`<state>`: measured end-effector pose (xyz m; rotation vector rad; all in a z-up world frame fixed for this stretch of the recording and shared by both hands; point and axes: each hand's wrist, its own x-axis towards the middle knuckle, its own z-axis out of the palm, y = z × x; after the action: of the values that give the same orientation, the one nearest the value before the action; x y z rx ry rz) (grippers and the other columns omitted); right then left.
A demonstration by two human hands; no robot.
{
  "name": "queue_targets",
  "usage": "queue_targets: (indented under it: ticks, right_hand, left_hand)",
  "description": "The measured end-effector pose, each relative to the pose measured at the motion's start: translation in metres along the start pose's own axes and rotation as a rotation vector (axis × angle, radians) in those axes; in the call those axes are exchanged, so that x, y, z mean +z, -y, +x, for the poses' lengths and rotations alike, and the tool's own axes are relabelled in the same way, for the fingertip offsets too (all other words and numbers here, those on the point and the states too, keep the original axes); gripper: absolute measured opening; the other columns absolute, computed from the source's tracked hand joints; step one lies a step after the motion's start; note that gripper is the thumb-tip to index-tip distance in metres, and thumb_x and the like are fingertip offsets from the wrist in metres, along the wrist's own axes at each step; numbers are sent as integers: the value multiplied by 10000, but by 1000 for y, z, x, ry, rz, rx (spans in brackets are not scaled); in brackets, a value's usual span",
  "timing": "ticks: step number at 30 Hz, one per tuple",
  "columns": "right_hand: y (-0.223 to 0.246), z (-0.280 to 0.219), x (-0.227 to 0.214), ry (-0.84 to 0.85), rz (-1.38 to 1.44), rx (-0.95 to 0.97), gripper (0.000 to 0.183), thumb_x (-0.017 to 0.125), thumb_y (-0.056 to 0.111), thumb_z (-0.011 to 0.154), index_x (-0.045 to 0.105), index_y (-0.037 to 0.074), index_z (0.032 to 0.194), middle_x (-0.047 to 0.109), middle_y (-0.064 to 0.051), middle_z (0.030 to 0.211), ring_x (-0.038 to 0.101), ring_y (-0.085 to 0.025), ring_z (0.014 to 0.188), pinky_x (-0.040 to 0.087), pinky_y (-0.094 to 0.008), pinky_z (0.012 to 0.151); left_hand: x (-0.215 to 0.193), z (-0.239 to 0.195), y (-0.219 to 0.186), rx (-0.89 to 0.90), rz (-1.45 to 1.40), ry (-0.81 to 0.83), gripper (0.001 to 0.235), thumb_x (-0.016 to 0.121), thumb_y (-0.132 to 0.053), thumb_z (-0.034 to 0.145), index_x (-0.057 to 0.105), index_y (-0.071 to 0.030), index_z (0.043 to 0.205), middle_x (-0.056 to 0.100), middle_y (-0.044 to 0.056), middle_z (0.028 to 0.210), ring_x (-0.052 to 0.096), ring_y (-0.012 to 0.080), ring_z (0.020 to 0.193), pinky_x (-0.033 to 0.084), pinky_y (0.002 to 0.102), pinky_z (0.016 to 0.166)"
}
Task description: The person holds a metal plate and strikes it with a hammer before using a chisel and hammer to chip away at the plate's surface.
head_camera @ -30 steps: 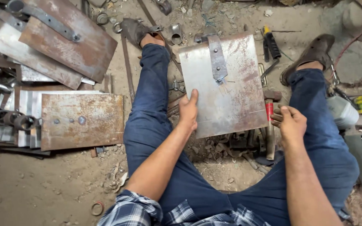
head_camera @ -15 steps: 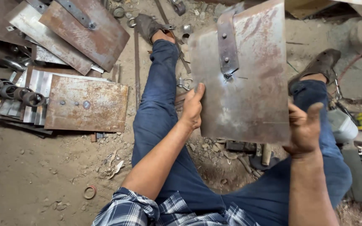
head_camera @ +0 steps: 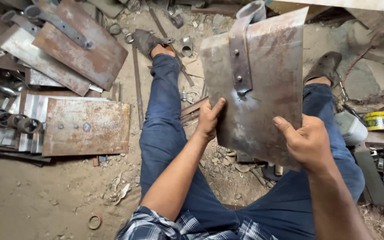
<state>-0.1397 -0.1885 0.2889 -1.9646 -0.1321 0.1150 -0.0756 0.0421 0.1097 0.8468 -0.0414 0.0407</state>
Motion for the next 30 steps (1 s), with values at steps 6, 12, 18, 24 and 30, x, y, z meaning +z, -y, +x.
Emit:
queue_targets:
  ticks: [6, 12, 18, 24, 30]
  right_hand:
    - [-11, 6, 13, -182, -354, -92, 217, 728, 212, 995, 782, 70, 1150, 652, -118, 665, 532, -139, 549, 443, -324, 557]
    - [-14, 14, 25, -123, -714, -361, 154, 708, 179, 973, 761, 78, 1076, 660, -212, 787, 664, -343, 692, 518, -425, 641]
    - [34, 18, 36, 149, -955, -643, 309, 732, 205, 841, 741, 96, 1130, 748, -136, 945, 721, -319, 780, 580, -416, 703]
    - [67, 18, 64, 216, -1152, -983, 409, 731, 194, 843, 701, 81, 1234, 743, -96, 1242, 753, -226, 1027, 572, -410, 961]
    - [44, 5, 34, 29, -611, -938, 424, 779, 221, 846, 700, 89, 1240, 716, -140, 1247, 705, -320, 1148, 514, -472, 1063]
  left_hand:
    - [44, -38, -6, -5, 724, -259, 823, 783, -469, 838, 496, 66, 1394, 652, 220, 1283, 645, 283, 1157, 513, 394, 989]
    - [152, -92, -68, -166, 58, -140, 520, 697, -368, 991, 637, 61, 1280, 694, 100, 1171, 649, 163, 1046, 527, 308, 895]
    - [167, -86, -88, -107, -91, -645, 330, 759, -220, 960, 712, 90, 1062, 722, 104, 1025, 648, 163, 869, 520, 313, 754]
    - [108, -78, -86, 125, -11, -767, 241, 686, -111, 936, 714, 99, 1051, 737, 111, 1041, 673, 175, 892, 535, 317, 760]
    - [-13, -81, -203, 216, 285, -834, 411, 598, -138, 978, 544, 74, 1327, 609, 168, 1326, 596, 228, 1200, 463, 380, 1006]
